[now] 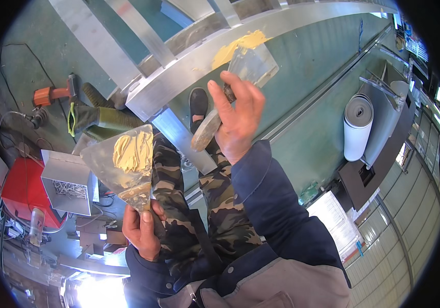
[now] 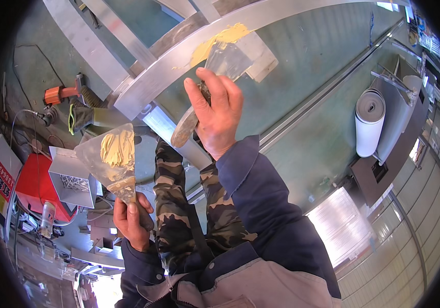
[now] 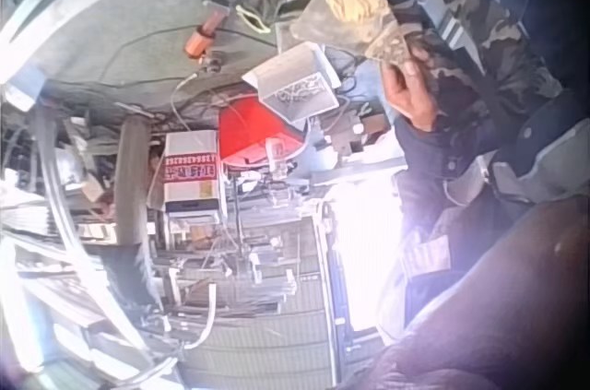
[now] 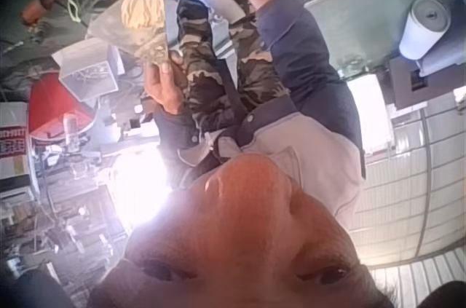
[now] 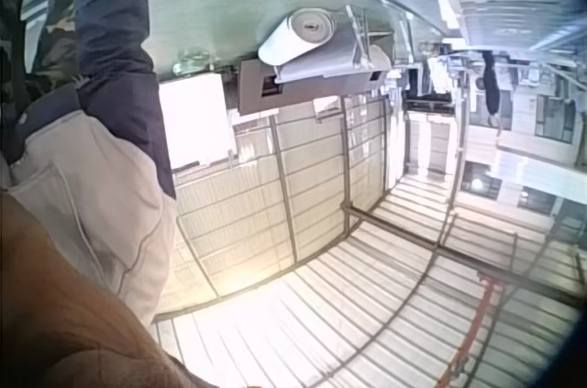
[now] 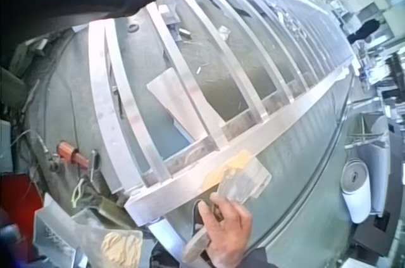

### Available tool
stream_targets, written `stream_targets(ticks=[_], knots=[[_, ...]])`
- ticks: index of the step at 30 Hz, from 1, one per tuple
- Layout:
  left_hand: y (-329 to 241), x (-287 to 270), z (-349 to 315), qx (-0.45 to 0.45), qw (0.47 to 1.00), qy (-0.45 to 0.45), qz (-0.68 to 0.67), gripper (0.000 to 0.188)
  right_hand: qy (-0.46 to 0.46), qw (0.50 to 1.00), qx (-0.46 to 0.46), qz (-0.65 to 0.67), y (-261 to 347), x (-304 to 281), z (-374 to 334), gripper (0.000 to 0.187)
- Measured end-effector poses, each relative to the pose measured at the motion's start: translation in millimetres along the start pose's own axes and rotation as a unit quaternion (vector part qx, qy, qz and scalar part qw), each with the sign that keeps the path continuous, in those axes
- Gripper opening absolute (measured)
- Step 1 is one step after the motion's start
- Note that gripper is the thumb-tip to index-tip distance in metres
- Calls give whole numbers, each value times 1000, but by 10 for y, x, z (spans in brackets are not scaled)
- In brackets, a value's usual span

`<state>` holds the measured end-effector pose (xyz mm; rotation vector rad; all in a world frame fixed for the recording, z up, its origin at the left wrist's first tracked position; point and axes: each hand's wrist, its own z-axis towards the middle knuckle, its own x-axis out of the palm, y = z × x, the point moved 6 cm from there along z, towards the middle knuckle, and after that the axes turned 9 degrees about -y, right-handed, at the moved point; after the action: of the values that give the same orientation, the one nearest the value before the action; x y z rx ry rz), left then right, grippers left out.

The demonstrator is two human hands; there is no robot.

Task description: The person uses a putty knife to scoop a yellow paste from a plastic bag and applies it to the joints of a white metal frame. They repeatedly transfer paste between tools and spread it along the frame's seams.

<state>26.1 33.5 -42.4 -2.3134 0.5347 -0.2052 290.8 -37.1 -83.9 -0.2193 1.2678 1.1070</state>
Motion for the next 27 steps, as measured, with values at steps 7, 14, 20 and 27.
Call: stream_targets(ticks=[7, 14, 20, 27], knots=[[17, -33, -13, 4, 1000, 1, -1, 38, 5, 1000, -20, 9, 85, -17, -31, 53], [9, -49, -15, 3, 1000, -7, -8, 38, 16, 999, -23, 30, 155, 32, -106, 54], [37, -122, -12, -5, 1000, -2, -17, 38, 57, 996, -46, 49, 399, 18, -119, 58], [-30, -180, -29, 1, 999, -18, -28, 35, 50, 992, -58, 103, 714, -245, -117, 46]])
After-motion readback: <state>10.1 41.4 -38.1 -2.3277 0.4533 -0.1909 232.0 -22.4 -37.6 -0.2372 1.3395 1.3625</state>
